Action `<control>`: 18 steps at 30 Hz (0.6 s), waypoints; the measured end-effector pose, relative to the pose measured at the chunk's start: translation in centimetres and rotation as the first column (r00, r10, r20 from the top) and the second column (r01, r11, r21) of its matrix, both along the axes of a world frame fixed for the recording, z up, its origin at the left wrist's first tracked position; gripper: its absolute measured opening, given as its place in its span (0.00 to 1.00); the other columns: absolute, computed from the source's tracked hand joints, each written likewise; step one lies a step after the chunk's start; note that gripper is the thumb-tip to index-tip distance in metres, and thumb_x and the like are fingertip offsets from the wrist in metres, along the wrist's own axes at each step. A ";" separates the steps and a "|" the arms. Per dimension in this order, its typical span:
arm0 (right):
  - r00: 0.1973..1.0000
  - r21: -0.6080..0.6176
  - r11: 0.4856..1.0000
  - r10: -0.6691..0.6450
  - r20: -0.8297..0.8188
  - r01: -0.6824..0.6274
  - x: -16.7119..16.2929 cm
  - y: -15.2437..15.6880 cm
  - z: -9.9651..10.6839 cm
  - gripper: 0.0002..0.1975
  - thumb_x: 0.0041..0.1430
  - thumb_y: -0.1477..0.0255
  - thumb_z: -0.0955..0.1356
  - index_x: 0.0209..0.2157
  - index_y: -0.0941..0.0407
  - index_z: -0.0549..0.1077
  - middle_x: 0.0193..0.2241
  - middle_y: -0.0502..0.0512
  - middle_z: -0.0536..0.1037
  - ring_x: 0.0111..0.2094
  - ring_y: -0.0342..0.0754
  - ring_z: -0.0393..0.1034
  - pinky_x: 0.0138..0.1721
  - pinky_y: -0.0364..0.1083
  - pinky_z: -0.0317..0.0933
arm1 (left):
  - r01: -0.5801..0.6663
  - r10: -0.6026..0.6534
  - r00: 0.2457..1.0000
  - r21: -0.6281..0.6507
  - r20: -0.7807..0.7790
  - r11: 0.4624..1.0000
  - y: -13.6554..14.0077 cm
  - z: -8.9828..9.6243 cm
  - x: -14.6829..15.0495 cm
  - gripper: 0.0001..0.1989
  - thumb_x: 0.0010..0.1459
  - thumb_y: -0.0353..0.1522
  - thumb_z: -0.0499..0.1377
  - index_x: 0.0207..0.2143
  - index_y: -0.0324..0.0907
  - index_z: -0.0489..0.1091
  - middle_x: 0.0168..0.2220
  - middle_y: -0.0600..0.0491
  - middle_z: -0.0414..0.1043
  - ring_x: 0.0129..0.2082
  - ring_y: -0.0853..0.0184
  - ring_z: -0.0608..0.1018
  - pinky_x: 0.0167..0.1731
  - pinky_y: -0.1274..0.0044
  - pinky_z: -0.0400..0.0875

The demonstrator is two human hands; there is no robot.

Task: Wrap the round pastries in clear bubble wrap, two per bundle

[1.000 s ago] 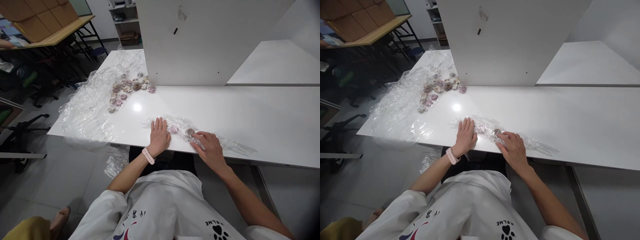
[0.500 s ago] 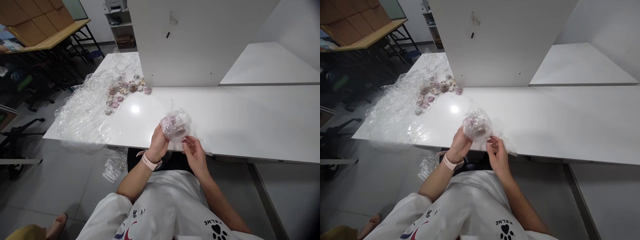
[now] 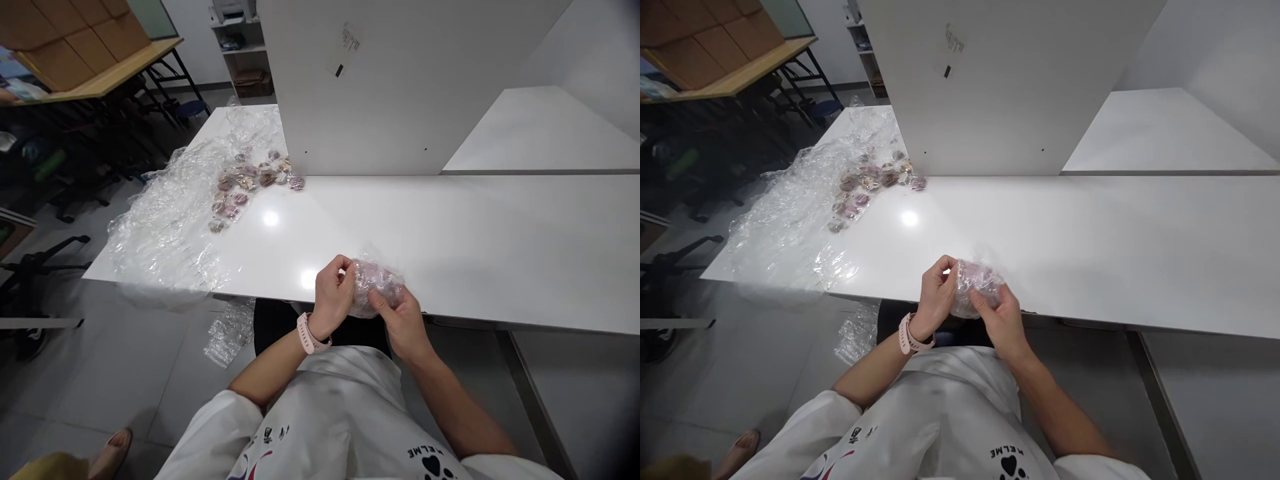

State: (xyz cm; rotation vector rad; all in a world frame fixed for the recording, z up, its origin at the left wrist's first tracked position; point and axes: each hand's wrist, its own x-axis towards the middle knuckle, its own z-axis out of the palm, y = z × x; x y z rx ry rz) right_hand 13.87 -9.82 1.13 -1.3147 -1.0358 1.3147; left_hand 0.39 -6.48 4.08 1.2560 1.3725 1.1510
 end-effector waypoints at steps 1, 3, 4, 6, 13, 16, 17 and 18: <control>0.999 0.029 0.999 -0.043 0.014 0.042 0.6 1.2 -0.1 0.24 0.55 0.53 0.72 0.47 0.53 0.73 0.45 0.59 0.80 0.46 0.55 0.76 0.47 0.54 0.71 | 0.000 0.002 0.999 0.043 -0.043 0.999 0.1 0.1 0.1 0.13 0.66 0.42 0.54 0.34 0.42 0.68 0.31 0.54 0.70 0.28 0.71 0.70 0.27 0.80 0.66; 0.985 0.112 0.985 -0.145 0.090 0.134 3.2 5.1 -0.1 0.24 0.55 0.54 0.73 0.47 0.55 0.74 0.45 0.60 0.80 0.44 0.56 0.76 0.43 0.52 0.71 | -0.001 0.015 0.995 0.142 -0.101 0.990 0.4 0.2 0.0 0.12 0.67 0.40 0.53 0.43 0.43 0.69 0.43 0.49 0.73 0.38 0.67 0.74 0.33 0.78 0.71; 0.966 0.166 0.968 -0.213 0.145 0.189 5.1 7.6 0.1 0.24 0.55 0.56 0.73 0.48 0.56 0.74 0.46 0.62 0.79 0.44 0.56 0.75 0.42 0.51 0.71 | -0.001 0.024 0.992 0.179 -0.124 0.984 0.6 0.1 -0.3 0.11 0.67 0.39 0.53 0.46 0.44 0.69 0.47 0.48 0.72 0.42 0.66 0.75 0.36 0.77 0.73; 0.910 0.301 0.903 -0.370 0.187 0.306 9.8 13.5 0.8 0.27 0.61 0.62 0.69 0.59 0.58 0.68 0.55 0.68 0.74 0.49 0.55 0.73 0.40 0.47 0.69 | 0.004 0.035 0.982 0.204 -0.184 0.979 0.9 -0.7 -1.4 0.11 0.67 0.37 0.53 0.48 0.44 0.68 0.51 0.46 0.70 0.45 0.65 0.75 0.38 0.75 0.75; 0.792 0.271 0.833 -0.547 0.272 0.482 22.5 31.3 3.4 0.33 0.64 0.79 0.58 0.70 0.62 0.51 0.60 0.76 0.66 0.40 0.39 0.72 0.29 0.43 0.56 | -0.049 0.133 0.936 0.253 -0.325 0.966 0.9 -5.2 -6.0 0.08 0.66 0.33 0.54 0.43 0.43 0.71 0.46 0.46 0.72 0.41 0.66 0.78 0.35 0.76 0.77; 0.761 0.266 0.829 -0.558 0.332 0.492 22.5 34.5 2.7 0.32 0.63 0.78 0.60 0.69 0.64 0.56 0.58 0.78 0.68 0.36 0.39 0.71 0.28 0.44 0.56 | -0.075 0.188 0.922 0.319 -0.340 0.945 0.7 -5.7 -6.1 0.07 0.67 0.32 0.53 0.41 0.43 0.71 0.44 0.47 0.73 0.39 0.66 0.79 0.32 0.76 0.76; 0.744 0.278 0.825 -0.564 0.358 0.491 22.1 35.1 2.3 0.31 0.63 0.77 0.61 0.67 0.67 0.59 0.56 0.79 0.69 0.35 0.40 0.70 0.28 0.45 0.56 | -0.072 0.202 0.909 0.341 -0.365 0.937 0.7 -5.7 -5.9 0.07 0.67 0.31 0.53 0.41 0.44 0.71 0.43 0.47 0.74 0.38 0.66 0.79 0.31 0.76 0.75; 0.730 0.297 0.824 -0.565 0.384 0.482 21.5 35.4 2.0 0.29 0.62 0.75 0.62 0.64 0.70 0.63 0.54 0.80 0.71 0.35 0.41 0.70 0.28 0.46 0.56 | -0.063 0.213 0.894 0.361 -0.394 0.931 0.8 -5.7 -5.6 0.07 0.66 0.30 0.53 0.41 0.44 0.71 0.42 0.48 0.74 0.36 0.67 0.78 0.29 0.76 0.74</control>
